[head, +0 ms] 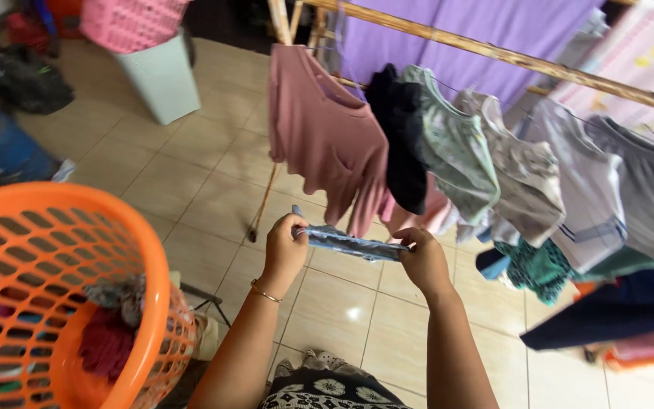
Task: The person retrieves small garments from an orange laundry basket, unfolds them, and hangs each on a hanger or directly on a metal drying rack. The person handles a blue patterned short and a light-colored patterned top, placing them among other clothes already on the rack.
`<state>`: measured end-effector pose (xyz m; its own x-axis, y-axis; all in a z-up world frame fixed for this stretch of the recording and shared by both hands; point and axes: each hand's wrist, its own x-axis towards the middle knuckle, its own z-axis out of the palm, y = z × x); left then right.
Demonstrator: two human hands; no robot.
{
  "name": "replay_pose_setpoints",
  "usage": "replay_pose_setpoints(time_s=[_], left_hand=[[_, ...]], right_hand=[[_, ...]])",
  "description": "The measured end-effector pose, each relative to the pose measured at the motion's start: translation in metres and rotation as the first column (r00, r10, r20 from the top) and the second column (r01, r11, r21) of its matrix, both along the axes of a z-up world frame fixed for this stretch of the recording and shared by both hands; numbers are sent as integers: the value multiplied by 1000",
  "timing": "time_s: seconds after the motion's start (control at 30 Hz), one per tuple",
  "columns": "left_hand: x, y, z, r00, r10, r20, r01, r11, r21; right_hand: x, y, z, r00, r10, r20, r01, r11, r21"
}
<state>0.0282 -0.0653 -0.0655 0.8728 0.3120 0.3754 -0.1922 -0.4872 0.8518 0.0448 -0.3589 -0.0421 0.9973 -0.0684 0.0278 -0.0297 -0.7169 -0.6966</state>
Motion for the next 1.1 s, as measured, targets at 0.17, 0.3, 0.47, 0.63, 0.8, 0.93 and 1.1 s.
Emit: replay_pose_setpoints(time_s=[0.17,0.3,0.47,0.63,0.8,0.93,1.1], left_hand=[[-7,-24,-3,985,-150,-86,143,986,-86],[-7,-49,-2,954,-259,-150,217,944,-248],[-10,-67,8,923,-360,-136,304,898,-317],[-10,-88,4,901,-407,-147,346,881,-322],[-8,-115,16,902,-422,-93,406,901,-152],[1,-159,24,880,-456,-129,429,882,-194],[1,-244,42,790,-600,-130,564,793,-233]], right_hand=[[-46,-32,5,977,-214,-9,213,975,-56],[-79,-41,25,945,-327,-23,327,936,132],[-105,-47,43,895,-443,-41,429,836,342],[-121,-72,36,859,-510,-44,482,776,406],[-135,-98,51,787,-617,-7,549,695,464],[-132,-125,51,767,-641,-23,552,642,532],[-138,-190,55,757,-618,212,571,784,245]])
